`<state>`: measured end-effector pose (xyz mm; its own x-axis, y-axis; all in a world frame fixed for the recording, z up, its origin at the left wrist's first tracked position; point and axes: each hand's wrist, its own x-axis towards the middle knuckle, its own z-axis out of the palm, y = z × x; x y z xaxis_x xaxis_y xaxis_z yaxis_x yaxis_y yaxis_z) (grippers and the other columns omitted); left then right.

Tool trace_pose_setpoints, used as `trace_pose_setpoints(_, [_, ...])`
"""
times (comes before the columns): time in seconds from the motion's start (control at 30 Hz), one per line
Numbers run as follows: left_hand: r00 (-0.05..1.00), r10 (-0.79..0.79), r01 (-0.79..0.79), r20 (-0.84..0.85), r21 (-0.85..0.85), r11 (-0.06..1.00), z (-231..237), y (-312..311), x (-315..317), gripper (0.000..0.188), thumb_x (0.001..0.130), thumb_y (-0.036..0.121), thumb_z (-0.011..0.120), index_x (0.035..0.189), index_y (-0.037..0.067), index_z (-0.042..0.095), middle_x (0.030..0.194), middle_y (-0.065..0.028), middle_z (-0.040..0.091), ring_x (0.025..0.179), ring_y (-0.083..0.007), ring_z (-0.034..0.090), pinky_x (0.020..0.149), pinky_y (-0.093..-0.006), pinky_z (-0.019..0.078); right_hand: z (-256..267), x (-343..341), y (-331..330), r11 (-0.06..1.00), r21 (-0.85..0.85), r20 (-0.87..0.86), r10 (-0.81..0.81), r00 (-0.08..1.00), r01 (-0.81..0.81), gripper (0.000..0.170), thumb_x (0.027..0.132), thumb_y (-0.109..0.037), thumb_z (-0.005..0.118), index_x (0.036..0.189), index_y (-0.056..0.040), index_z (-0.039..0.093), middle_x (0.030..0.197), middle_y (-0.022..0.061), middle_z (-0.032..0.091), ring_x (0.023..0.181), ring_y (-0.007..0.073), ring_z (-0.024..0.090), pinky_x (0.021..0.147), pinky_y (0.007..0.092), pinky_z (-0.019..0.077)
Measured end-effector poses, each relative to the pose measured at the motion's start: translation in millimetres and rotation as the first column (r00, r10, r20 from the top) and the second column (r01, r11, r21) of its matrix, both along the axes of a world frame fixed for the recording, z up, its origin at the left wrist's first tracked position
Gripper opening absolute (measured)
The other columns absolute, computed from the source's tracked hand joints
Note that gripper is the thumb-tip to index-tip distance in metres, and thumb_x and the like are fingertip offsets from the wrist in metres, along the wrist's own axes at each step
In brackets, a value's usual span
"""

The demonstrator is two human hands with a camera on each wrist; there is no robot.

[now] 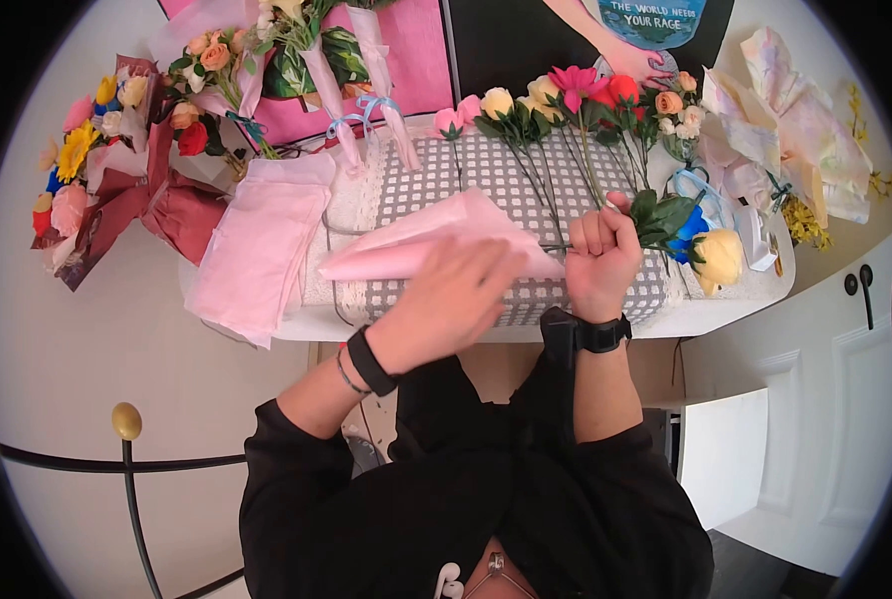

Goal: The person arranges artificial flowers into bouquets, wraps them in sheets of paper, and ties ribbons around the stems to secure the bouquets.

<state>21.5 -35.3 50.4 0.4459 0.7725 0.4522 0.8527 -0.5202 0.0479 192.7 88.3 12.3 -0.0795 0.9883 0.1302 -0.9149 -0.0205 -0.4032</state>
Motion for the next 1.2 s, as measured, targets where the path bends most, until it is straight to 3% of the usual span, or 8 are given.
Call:
trace_pose_setpoints(0.2, [0.970,0.216,-0.186,0.110,-0.233,0.954,-7,15,-63,0.063,0.083,0.041,0.072,0.129,0.000,0.055,0.120,-0.0222,0.062,0.111,-0.0369,0.060,0.095,-0.0428,0.0457,-6,10,8,0.996,0.060,-0.016,0.069,0.997,-0.068,0.013,0.090,0.000,0.051,0.097,-0.0049,0.060,0.054,-0.0055,0.025,0.047,0.0072,0.024,0.047,0.0253,0.0223])
trace_pose_setpoints(0.43, [0.968,0.162,-0.059,0.191,-0.455,0.889,0,10,-90,0.039,0.077,0.019,0.077,0.109,0.000,0.064,0.102,-0.0183,0.067,0.092,-0.0374,0.063,0.082,-0.0420,0.0499,-5,6,15,0.955,0.180,-0.179,0.266,0.947,-0.234,0.015,0.092,-0.001,0.051,0.099,-0.0047,0.063,0.055,-0.0049,0.032,0.055,0.0096,0.035,0.058,0.0278,0.0337])
trace_pose_setpoints(0.6, [0.899,0.387,-0.371,0.206,-0.116,0.921,-2,4,-86,0.024,0.073,-0.001,0.069,0.092,0.000,0.054,0.097,-0.0147,0.065,0.087,-0.0350,0.062,0.074,-0.0385,0.0496,11,-20,16,0.952,0.160,-0.077,0.275,0.958,-0.260,0.018,0.092,-0.002,0.054,0.107,-0.0047,0.064,0.067,-0.0013,0.049,0.073,0.0146,0.052,0.077,0.0339,0.0443])
trace_pose_setpoints(0.8, [0.925,0.365,-0.374,0.110,0.450,0.811,-15,11,-102,0.029,0.067,-0.006,0.067,0.090,0.000,0.050,0.106,-0.0155,0.064,0.089,-0.0366,0.059,0.076,-0.0438,0.0477,57,-45,26,0.873,0.085,-0.057,0.486,0.872,-0.481,0.022,0.095,-0.008,0.058,0.116,-0.0036,0.063,0.088,0.0049,0.065,0.092,0.0209,0.061,0.096,0.0400,0.0471])
trace_pose_setpoints(0.87, [0.928,0.359,-0.368,0.101,0.409,0.835,-31,8,-104,0.033,0.068,-0.002,0.072,0.091,0.000,0.048,0.120,-0.0229,0.058,0.093,-0.0378,0.058,0.082,-0.0460,0.0468,43,-56,33,0.856,0.007,-0.092,0.516,0.852,-0.517,0.019,0.095,-0.013,0.062,0.111,-0.0033,0.064,0.093,0.0077,0.068,0.096,0.0210,0.062,0.098,0.0399,0.0487])
trace_pose_setpoints(0.93, [0.879,0.255,-0.275,0.402,-0.009,0.961,-29,-3,-85,0.038,0.071,0.007,0.078,0.093,0.001,0.047,0.131,-0.0293,0.051,0.102,-0.0396,0.057,0.089,-0.0470,0.0450,19,-65,35,0.851,-0.114,-0.112,0.501,0.858,-0.512,0.016,0.093,-0.016,0.067,0.104,-0.0039,0.064,0.086,0.0055,0.065,0.092,0.0196,0.061,0.095,0.0386,0.0509])
trace_pose_setpoints(1.1, [0.885,0.237,-0.188,0.402,-0.159,0.969,-32,-8,-92,0.041,0.077,0.016,0.079,0.099,0.002,0.048,0.134,-0.0290,0.048,0.115,-0.0358,0.056,0.086,-0.0373,0.0483,-12,-68,31,0.855,-0.240,-0.041,0.463,0.885,-0.459,0.011,0.093,-0.009,0.061,0.101,-0.0024,0.057,0.075,0.0031,0.054,0.083,0.0201,0.058,0.099,0.0425,0.0496])
trace_pose_setpoints(1.2, [0.636,0.390,-0.287,0.666,-0.265,0.921,-26,-1,-91,0.032,0.086,0.014,0.073,0.103,0.002,0.049,0.129,-0.0220,0.052,0.109,-0.0228,0.057,0.081,-0.0300,0.0486,-4,-70,23,0.855,-0.228,-0.020,0.474,0.881,-0.465,0.018,0.092,-0.004,0.057,0.108,0.0001,0.051,0.077,0.0029,0.053,0.084,0.0205,0.056,0.104,0.0449,0.0467])
